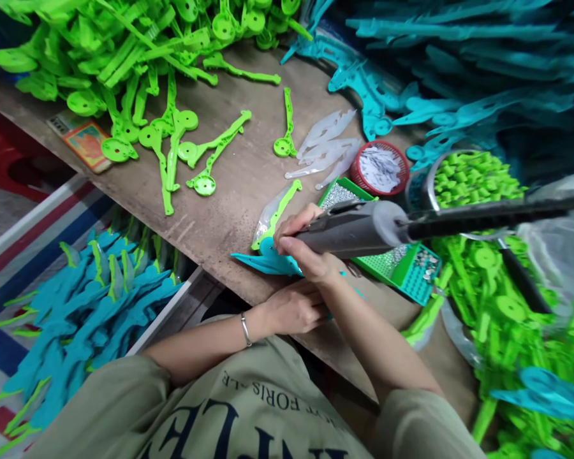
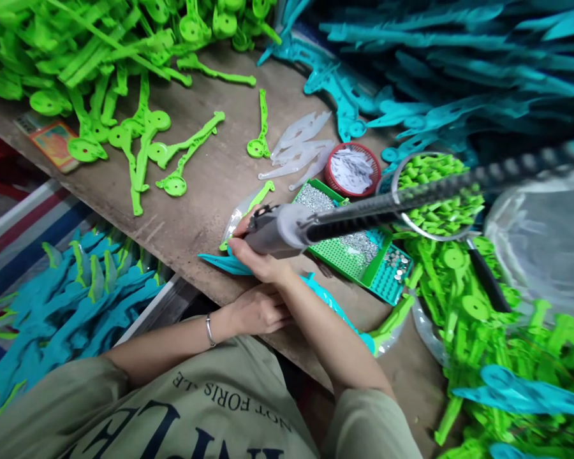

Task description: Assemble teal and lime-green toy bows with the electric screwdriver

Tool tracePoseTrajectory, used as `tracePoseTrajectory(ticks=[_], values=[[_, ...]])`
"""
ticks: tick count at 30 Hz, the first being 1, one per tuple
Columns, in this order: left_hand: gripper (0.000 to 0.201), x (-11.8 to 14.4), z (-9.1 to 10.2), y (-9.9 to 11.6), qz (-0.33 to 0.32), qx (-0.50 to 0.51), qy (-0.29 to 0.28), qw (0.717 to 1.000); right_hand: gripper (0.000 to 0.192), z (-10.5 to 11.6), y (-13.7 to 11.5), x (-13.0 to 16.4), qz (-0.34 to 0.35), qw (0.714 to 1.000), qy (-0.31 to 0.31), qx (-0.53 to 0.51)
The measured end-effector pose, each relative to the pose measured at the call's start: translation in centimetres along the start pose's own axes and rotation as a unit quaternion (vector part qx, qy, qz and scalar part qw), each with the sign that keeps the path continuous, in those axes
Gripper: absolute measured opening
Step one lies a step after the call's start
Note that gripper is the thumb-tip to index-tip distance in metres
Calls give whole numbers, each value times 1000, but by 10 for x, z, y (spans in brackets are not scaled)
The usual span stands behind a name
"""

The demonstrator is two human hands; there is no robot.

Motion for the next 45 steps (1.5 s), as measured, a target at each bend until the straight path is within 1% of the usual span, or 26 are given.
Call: tracePoseTrajectory(ticks=[2,5,6,7,8,10,12,14,16,18,20,23,26,30,32,33,35,37,38,39,40,41,42,43,44,45], values=[[18,0,1,-1,2,4,2,1000,31,-3,-2,-5,18,999,-35,4],[20,1,1,-2,6,4,23,1000,31,-15,-5,-11,30,994,-104,10],[21,2,0,-2,6,3,32,999,30,-18,-5,-11,34,993,-115,11],[22,3,0,-2,5,2,37,999,29,-19,-7,-11,41,993,-111,6],[22,4,-1,-3,7,1,40,999,27,-17,-9,-10,52,995,-88,-7],[22,5,-2,-5,13,4,37,999,27,-4,-17,-5,73,996,8,-40],[22,5,-1,-8,17,9,38,999,30,21,-31,8,82,988,120,-52],[26,3,2,-10,15,13,47,999,31,50,-49,27,82,976,202,-27],[30,2,7,-10,8,14,50,999,32,81,-68,50,88,966,244,4],[30,0,11,-11,5,13,48,999,33,110,-80,77,90,958,271,26],[31,-2,16,-11,-3,5,48,999,34,135,-83,101,86,952,291,34],[35,-5,19,-11,-22,-17,40,999,41,160,-76,128,73,947,312,37],[39,-7,17,-13,-32,-40,26,998,46,174,-71,137,56,948,310,55],[45,-9,16,-14,-47,-63,31,996,53,180,-72,136,36,961,256,94],[47,-11,17,-14,-51,-69,30,996,61,183,-73,145,45,964,238,107],[48,-13,18,-14,-48,-72,23,996,63,185,-73,153,47,963,241,115],[47,-16,21,-14,-35,-74,0,997,58,192,-72,181,32,946,285,149],[44,-17,26,-9,-10,-63,-23,998,40,198,-68,219,-7,910,361,203],[41,-17,30,-5,10,-46,-27,999,29,200,-65,240,-34,889,394,231],[38,-17,33,1,37,-17,-24,999,23,200,-62,259,-60,871,417,251],[34,-15,35,7,76,27,-18,997,21,199,-57,276,-86,858,434,261],[30,-13,34,15,128,89,-15,988,22,196,-52,291,-109,849,444,267],[28,-10,29,22,193,171,-20,966,24,192,-45,303,-131,845,445,266],[27,-7,19,31,267,267,-41,925,27,187,-38,312,-151,845,443,260],[29,-3,4,40,347,373,-74,857,30,181,-31,318,-166,845,443,249],[36,0,-13,52,414,467,-107,774,32,176,-25,323,-178,847,444,233]])
Point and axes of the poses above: each hand's wrist, its own x-axis away from the middle knuckle, its own z-axis out of the back of the hand, y = z × x, the point moved 5 cm from there along -x, towards the middle knuckle, and after that the axes turned 4 degrees about -x, right-handed, at the moved point
